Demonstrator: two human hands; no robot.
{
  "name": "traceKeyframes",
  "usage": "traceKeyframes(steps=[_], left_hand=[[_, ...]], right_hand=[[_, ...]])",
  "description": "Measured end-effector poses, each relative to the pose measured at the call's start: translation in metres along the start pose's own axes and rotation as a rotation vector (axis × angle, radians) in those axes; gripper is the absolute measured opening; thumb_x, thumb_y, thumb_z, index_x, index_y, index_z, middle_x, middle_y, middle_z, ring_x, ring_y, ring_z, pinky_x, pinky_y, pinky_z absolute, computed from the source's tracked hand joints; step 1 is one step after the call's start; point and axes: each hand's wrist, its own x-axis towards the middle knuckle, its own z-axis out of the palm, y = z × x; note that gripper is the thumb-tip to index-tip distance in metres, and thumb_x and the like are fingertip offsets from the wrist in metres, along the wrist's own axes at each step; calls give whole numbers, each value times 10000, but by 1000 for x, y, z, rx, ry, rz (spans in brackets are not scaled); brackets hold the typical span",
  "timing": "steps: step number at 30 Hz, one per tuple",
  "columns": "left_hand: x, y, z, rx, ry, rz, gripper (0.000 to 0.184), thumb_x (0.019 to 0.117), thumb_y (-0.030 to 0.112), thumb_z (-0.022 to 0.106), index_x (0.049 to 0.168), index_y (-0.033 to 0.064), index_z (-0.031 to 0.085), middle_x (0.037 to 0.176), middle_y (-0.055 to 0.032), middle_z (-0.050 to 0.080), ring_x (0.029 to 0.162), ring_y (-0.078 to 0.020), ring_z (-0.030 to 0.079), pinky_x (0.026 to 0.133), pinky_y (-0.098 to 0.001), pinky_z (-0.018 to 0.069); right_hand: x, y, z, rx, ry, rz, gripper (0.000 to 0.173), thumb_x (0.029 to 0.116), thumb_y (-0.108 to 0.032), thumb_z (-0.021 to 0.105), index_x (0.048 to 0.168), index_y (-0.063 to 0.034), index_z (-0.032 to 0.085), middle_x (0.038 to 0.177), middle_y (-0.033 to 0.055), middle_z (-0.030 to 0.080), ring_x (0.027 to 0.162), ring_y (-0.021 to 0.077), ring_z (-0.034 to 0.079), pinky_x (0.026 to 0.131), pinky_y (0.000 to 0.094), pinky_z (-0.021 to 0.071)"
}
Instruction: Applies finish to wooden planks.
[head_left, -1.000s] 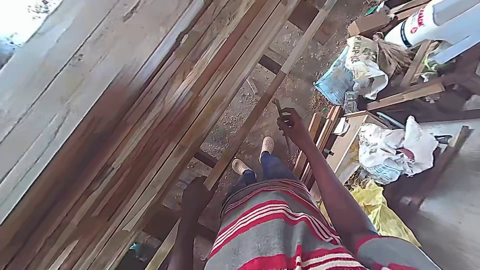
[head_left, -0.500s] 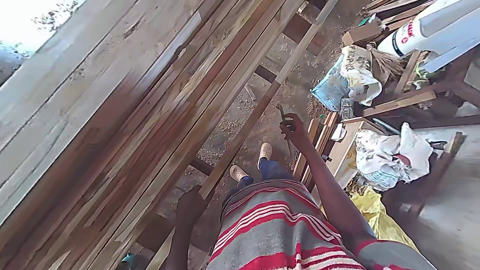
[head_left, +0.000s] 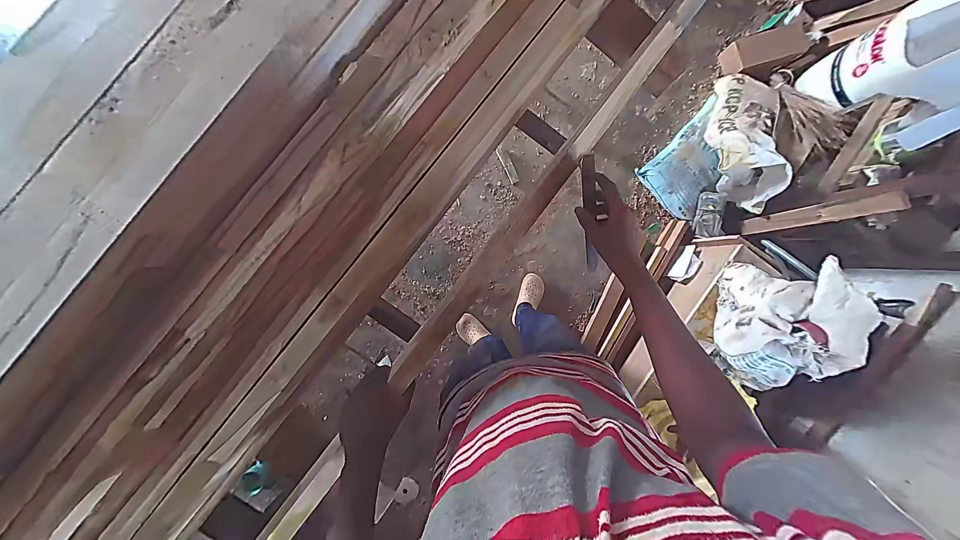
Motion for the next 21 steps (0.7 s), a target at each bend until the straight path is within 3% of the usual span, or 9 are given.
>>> traceKeyframes(steps=[5, 10, 14, 17, 21], left_hand=[[2, 2, -4, 9, -33, -18, 520, 839, 380, 809, 1153, -19, 696, 1061, -251, 722, 988, -443, 713, 831, -648, 543], [-2, 1, 3, -12, 52, 5, 494, 795, 335, 836, 1107, -27, 712, 1034, -258, 727, 952, -456, 718, 792, -659, 545], [0, 4, 0, -8, 14, -32, 501, 812, 344, 840, 1138, -12, 704, 1062, -249, 725, 985, -453, 712, 821, -657, 540], [-5, 4, 2, -4, 68, -17, 490, 798, 324, 845, 1125, -16, 713, 1051, -247, 731, 964, -456, 718, 791, -661, 544], [-7, -2, 14, -29, 203, 63, 501, 735, 306, 858, 1062, -46, 714, 966, -273, 720, 870, -488, 719, 699, -665, 546]], right_hand=[[23, -2, 12, -134, -11, -8, 645, 959, -204, 723, 1541, -108, 462, 1296, 239, 637, 1045, 371, 696, 884, 540, 570], [-17, -31, 23, -416, -172, 26, 670, 936, -245, 747, 1541, -145, 479, 1284, 257, 626, 982, 449, 692, 785, 621, 570], [-48, -59, 10, -445, -322, 217, 582, 954, -337, 718, 1495, -217, 540, 1177, 204, 674, 983, 406, 683, 812, 596, 550], [-25, -69, -12, -318, -163, 189, 461, 985, -296, 693, 1394, -98, 617, 1011, 234, 721, 893, 415, 708, 771, 619, 548], [36, -69, -26, -280, -76, 226, 432, 1021, -324, 616, 1372, -71, 620, 1108, 228, 706, 988, 380, 689, 878, 587, 515]])
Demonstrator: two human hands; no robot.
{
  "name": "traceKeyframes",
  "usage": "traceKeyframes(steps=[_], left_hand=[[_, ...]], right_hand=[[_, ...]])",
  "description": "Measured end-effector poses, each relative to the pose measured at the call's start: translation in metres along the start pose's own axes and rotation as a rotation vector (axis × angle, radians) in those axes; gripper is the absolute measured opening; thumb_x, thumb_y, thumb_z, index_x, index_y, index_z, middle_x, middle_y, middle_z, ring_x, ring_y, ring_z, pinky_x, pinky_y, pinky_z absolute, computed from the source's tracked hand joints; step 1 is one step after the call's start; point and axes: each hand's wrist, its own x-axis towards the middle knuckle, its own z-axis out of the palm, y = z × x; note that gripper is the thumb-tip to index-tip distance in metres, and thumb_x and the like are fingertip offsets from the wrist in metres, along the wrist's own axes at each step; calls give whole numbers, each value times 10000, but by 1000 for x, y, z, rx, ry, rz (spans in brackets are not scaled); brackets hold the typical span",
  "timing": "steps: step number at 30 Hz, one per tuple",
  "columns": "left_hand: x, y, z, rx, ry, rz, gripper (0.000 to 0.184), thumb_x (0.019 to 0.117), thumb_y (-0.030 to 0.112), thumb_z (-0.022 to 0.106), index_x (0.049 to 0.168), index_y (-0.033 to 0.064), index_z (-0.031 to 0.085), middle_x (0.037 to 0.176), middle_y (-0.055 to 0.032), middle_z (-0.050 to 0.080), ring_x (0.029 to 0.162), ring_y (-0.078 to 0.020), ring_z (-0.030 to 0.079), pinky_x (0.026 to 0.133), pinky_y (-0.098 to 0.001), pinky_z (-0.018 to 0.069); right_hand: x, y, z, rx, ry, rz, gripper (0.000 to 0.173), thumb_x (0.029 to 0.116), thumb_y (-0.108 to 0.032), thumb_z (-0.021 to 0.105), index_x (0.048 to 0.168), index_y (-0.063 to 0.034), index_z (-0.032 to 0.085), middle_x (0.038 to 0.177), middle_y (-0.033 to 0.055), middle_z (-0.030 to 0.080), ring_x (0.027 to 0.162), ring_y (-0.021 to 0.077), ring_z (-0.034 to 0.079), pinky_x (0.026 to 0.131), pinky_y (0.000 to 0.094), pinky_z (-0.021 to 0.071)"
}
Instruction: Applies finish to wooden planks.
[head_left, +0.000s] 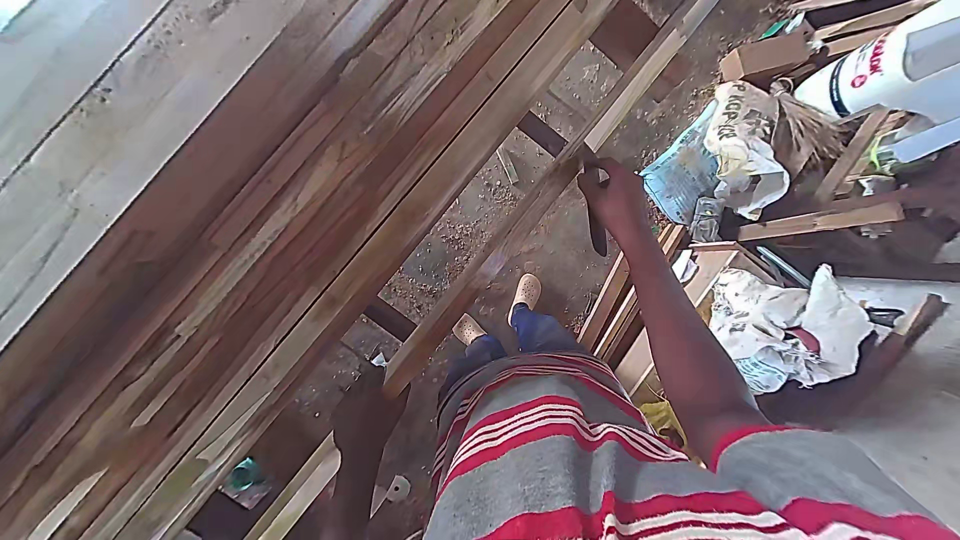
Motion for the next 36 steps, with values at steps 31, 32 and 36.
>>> traceKeyframes(steps=[31, 32, 36], left_hand=[[-28, 23, 52, 36, 467, -33, 428, 791, 185, 746, 1146, -50, 698, 1054, -300, 710, 975, -484, 704, 781, -584, 543], [-27, 23, 53, 41, 489, -33, 399, 794, 172, 745, 1130, -40, 702, 1009, -284, 712, 953, -470, 708, 765, -569, 548], [-26, 25, 52, 23, 516, -33, 283, 879, 119, 677, 1117, -30, 709, 935, -248, 710, 905, -449, 709, 762, -560, 548]], right_hand=[[-12, -34, 10, -599, -189, 39, 438, 960, -398, 670, 1069, 26, 669, 1096, 282, 676, 1064, 465, 660, 856, 668, 498], [-23, -38, 15, -585, -214, 46, 408, 959, -380, 677, 1048, 18, 663, 1068, 273, 677, 1035, 457, 666, 835, 660, 506], [-65, -48, 32, -549, -322, 55, 353, 968, -340, 686, 1019, 9, 682, 1017, 245, 683, 991, 428, 670, 818, 643, 505]])
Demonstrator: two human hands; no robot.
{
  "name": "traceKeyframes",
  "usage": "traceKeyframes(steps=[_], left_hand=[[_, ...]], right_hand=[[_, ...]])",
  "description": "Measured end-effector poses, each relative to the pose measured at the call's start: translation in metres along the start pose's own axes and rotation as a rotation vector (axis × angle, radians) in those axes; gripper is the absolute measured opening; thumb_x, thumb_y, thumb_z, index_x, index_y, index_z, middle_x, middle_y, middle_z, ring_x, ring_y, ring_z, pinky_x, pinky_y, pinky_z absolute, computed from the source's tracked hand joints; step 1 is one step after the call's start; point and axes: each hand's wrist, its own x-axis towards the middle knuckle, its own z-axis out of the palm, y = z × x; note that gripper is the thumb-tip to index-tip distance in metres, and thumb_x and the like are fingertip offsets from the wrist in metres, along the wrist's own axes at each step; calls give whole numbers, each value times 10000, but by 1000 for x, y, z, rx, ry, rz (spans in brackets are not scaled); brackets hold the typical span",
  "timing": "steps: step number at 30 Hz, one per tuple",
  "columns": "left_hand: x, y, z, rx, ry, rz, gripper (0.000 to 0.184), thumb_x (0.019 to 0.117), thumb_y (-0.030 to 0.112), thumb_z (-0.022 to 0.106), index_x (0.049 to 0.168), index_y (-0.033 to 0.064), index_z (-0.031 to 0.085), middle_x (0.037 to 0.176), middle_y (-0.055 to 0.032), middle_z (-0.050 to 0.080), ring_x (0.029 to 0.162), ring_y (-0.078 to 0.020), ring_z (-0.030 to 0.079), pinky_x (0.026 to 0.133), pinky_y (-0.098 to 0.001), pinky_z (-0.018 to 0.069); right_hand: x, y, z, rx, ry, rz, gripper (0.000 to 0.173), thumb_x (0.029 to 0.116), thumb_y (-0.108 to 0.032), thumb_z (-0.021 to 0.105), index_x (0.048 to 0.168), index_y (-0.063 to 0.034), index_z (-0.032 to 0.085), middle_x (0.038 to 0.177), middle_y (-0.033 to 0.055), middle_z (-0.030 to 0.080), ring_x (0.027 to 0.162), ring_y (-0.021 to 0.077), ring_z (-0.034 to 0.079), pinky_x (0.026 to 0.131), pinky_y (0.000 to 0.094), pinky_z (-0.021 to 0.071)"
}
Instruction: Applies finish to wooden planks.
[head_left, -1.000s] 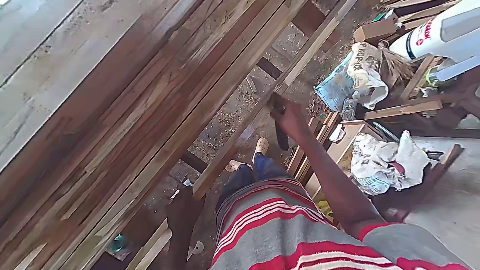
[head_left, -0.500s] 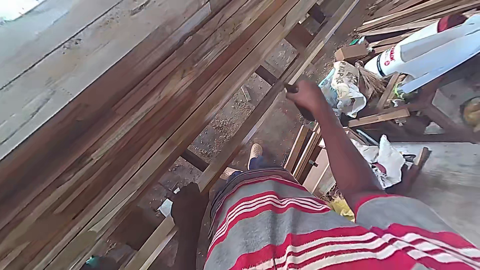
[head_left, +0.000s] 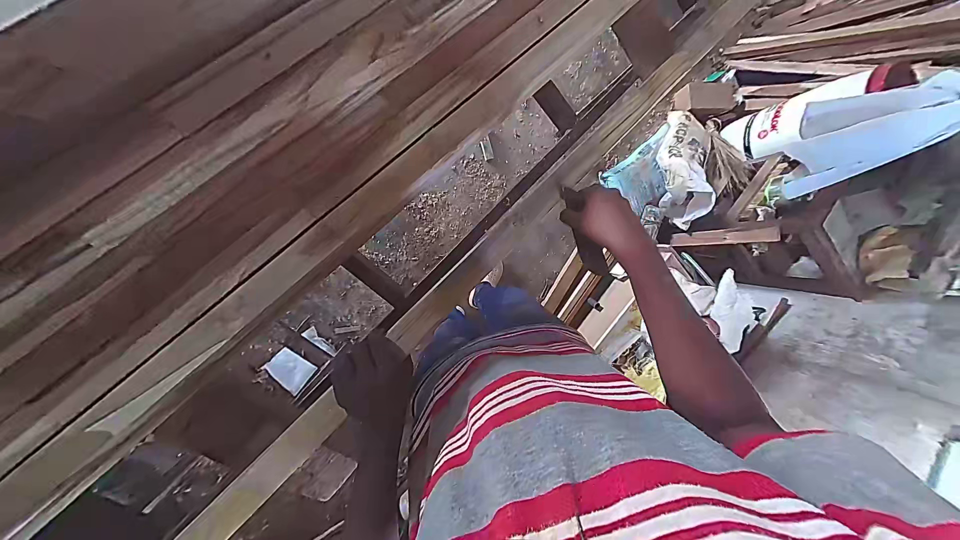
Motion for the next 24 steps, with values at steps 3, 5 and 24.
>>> traceKeyframes(steps=[3, 5, 24], left_hand=[[-1, -1, 2, -2, 5, 2, 305, 862, 138, 698, 1117, -27, 714, 946, -247, 714, 892, -451, 710, 737, -573, 544], [-3, -2, 2, 11, -11, 7, 319, 868, 153, 712, 1133, -26, 715, 972, -246, 718, 912, -449, 710, 768, -575, 549], [31, -14, -26, -112, -337, 30, 389, 735, 212, 813, 977, -58, 672, 978, -263, 690, 950, -460, 698, 757, -597, 559]], right_hand=[[-22, -9, 16, 8, -32, -14, 347, 967, -337, 687, 1074, -7, 694, 1025, 241, 694, 1003, 431, 678, 827, 644, 515], [-38, -11, 23, 21, -32, -52, 336, 970, -335, 693, 1069, -14, 702, 998, 236, 697, 966, 425, 687, 799, 634, 529], [-17, 52, 77, 522, 310, -361, 606, 967, -171, 725, 1512, -95, 474, 1219, 247, 664, 1000, 405, 696, 842, 587, 565]])
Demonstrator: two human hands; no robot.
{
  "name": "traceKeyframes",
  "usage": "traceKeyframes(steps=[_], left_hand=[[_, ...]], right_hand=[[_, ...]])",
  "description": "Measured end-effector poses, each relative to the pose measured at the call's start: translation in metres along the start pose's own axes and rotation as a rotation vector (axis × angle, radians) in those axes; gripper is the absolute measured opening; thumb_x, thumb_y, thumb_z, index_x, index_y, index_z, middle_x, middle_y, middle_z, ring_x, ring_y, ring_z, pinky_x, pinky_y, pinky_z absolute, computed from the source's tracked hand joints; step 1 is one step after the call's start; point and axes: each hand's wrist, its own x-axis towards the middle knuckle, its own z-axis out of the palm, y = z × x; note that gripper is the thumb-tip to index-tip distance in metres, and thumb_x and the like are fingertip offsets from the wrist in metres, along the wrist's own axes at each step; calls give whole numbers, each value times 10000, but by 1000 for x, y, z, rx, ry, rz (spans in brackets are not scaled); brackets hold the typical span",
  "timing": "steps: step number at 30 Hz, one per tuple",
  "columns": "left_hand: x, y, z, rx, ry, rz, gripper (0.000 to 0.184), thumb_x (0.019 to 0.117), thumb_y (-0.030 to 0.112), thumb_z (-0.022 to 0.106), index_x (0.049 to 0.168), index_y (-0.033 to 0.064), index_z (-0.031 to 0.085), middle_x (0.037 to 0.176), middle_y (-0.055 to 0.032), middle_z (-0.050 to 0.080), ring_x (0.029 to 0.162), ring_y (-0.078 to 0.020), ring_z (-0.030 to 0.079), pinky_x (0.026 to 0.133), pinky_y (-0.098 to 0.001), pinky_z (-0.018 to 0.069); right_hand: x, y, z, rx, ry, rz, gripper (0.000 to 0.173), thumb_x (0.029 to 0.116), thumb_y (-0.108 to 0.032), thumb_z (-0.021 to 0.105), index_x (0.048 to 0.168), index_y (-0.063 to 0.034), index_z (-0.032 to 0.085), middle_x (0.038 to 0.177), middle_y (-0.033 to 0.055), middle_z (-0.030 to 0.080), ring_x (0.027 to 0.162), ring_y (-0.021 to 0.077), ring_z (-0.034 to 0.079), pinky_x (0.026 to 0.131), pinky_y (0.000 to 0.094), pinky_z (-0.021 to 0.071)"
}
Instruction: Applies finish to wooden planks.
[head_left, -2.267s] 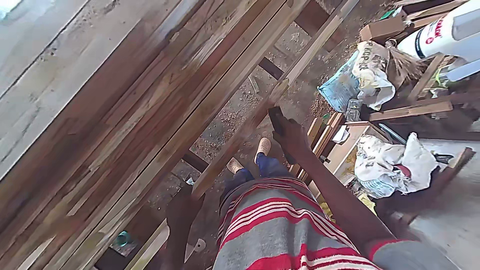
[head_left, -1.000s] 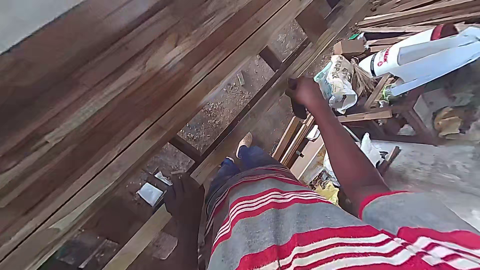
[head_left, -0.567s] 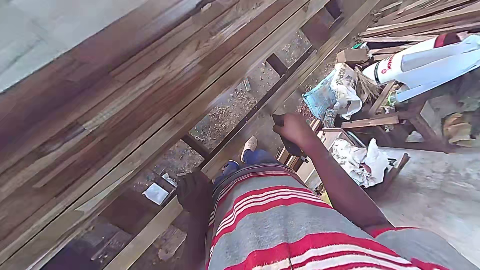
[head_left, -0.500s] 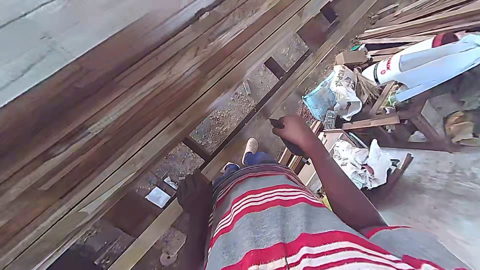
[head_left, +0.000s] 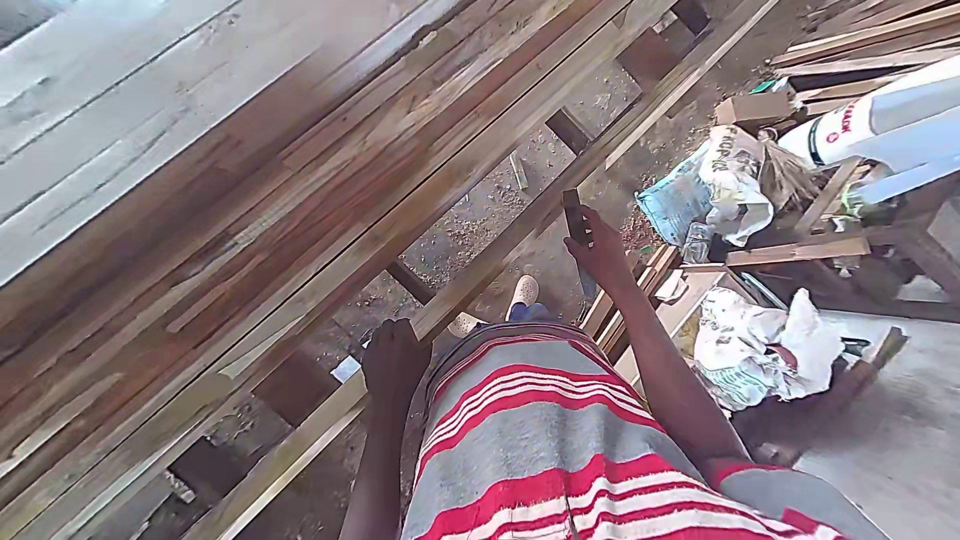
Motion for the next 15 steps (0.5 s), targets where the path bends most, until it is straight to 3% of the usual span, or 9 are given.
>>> traceKeyframes(steps=[4, 9, 15], left_hand=[[13, -2, -14, 5, -237, -45, 402, 824, 264, 781, 1037, -57, 667, 1068, -251, 682, 1044, -436, 679, 856, -604, 537], [30, 1, -30, 44, -488, -89, 446, 900, 309, 728, 1156, -47, 647, 1203, -248, 651, 1157, -423, 640, 925, -598, 515], [34, 0, -33, 44, -532, -103, 424, 900, 326, 720, 1135, -20, 654, 1190, -224, 661, 1145, -404, 651, 911, -594, 524]], right_hand=[[6, 8, 32, -22, 126, -52, 651, 947, -185, 748, 1528, -96, 468, 1325, 244, 621, 992, 424, 700, 806, 603, 573], [11, 16, 71, -27, 124, -84, 666, 928, -184, 766, 1516, -49, 485, 1362, 253, 602, 1056, 432, 691, 865, 581, 578], [-23, -22, 40, -178, -142, 180, 658, 944, -297, 742, 1540, -170, 492, 1303, 212, 639, 1102, 408, 668, 911, 596, 545]])
